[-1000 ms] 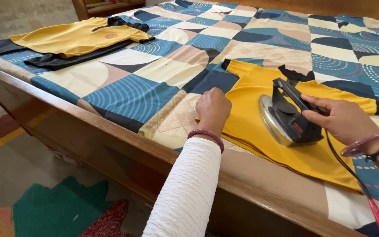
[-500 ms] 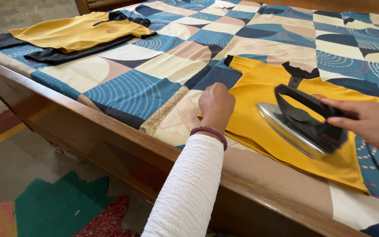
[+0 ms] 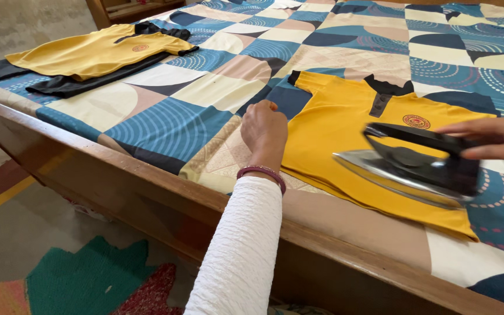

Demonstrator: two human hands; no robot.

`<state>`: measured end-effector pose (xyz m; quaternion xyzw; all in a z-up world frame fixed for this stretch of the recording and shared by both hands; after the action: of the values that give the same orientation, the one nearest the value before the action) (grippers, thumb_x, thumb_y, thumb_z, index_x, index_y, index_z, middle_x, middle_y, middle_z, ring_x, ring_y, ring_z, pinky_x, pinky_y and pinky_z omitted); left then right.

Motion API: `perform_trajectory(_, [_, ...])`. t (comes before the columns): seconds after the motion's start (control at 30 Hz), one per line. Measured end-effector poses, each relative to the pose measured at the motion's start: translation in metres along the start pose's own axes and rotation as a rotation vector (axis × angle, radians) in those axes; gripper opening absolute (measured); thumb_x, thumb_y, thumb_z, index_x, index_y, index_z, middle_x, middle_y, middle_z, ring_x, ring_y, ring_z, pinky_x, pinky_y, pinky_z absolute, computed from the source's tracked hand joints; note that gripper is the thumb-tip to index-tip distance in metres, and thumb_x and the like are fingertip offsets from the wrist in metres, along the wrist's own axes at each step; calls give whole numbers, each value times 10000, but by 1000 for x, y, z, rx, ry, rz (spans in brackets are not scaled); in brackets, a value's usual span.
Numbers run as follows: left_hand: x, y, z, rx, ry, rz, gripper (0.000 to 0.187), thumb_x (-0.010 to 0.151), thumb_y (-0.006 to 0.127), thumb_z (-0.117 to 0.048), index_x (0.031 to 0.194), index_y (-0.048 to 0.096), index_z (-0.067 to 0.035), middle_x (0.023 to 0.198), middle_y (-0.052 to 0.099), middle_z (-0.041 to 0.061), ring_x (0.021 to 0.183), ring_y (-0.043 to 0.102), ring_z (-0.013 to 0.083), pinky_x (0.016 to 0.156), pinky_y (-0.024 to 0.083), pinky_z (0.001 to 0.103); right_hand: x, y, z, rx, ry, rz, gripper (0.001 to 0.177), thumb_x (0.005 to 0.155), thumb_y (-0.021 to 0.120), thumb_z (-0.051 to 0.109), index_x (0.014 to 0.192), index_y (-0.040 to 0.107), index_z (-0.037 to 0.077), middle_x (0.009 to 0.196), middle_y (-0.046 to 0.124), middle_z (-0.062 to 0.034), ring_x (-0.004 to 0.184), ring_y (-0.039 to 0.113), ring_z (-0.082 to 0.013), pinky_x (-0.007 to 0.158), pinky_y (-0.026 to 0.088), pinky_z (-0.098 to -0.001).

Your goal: The person irons a yellow polo shirt laid flat on a bed. They use an electric iron to smooth the front, sleeves, and collar areas, repeatedly moving the iron back and forth while holding the fabric with the other hand.

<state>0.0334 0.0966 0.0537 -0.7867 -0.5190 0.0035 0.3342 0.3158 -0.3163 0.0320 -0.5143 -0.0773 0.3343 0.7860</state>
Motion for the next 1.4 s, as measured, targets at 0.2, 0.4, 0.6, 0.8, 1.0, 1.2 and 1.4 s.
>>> perform_trajectory(0.2, [-2, 3, -5, 1, -3, 36, 217, 890, 636, -166, 1059, 773, -172, 1189, 695, 58, 1140, 647, 262, 967, 514, 396, 37, -33, -84, 47, -294, 83, 732, 802, 756, -19, 1474, 521, 153, 1395, 686, -178, 1352, 603, -296, 1203, 328, -476])
perform_trajectory(0.4, [0, 9, -6, 22, 53, 26, 178, 880, 648, -173, 990, 786, -148, 1130, 725, 89, 1085, 680, 292, 920, 534, 424, -2, 5, 14, -281, -93, -157, 621, 870, 714, 166, 1465, 567, 269, 1401, 687, -90, 1352, 595, -237, 1148, 425, -415])
perform_trajectory(0.6, [1, 4, -1, 29, 68, -4, 185, 863, 638, -171, 940, 806, -154, 1047, 756, 109, 1035, 699, 317, 901, 540, 432, -79, 41, 170, -225, -394, -248, 555, 901, 675, 236, 1443, 584, 317, 1521, 534, -86, 1453, 424, -228, 1143, 358, -379])
perform_trajectory(0.8, [3, 1, 5, 26, -7, 22, 206, 878, 624, -182, 943, 819, -174, 1046, 765, 94, 1015, 716, 303, 898, 551, 419, -41, 15, 68, -85, -125, -50, 602, 845, 761, 221, 1419, 593, 291, 1433, 666, -46, 1400, 576, -214, 1185, 424, -376])
perform_trajectory(1.0, [3, 3, 2, 41, -12, 41, 196, 903, 613, -193, 927, 807, -168, 1023, 771, 82, 992, 722, 286, 879, 557, 412, -14, -15, -51, 201, -78, -26, 675, 763, 810, 120, 1409, 627, 186, 1414, 710, -117, 1344, 626, -305, 1156, 425, -537])
perform_trajectory(1.2, [3, 3, 3, 21, -15, 40, 194, 885, 619, -178, 900, 812, -174, 995, 776, 86, 962, 733, 290, 861, 567, 413, -38, -1, 23, -90, 19, -203, 581, 863, 805, 254, 1422, 649, 264, 1377, 731, -84, 1300, 676, -255, 1175, 469, -448])
perform_trajectory(1.4, [4, -1, 9, 19, -36, 31, 197, 873, 631, -211, 913, 822, -196, 1012, 772, 97, 969, 728, 308, 860, 565, 416, -87, 45, 160, -192, -324, -346, 554, 952, 622, 448, 1486, 546, 322, 1319, 702, -75, 1150, 670, -230, 994, 500, -366])
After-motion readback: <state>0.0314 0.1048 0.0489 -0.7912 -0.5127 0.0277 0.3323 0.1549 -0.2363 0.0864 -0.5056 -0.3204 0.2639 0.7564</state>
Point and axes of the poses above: each hand's wrist, its own x-axis towards the middle knuckle, its own y-axis out of the palm, z = x × y, the point moved 10 cm from there along x, towards the middle knuckle
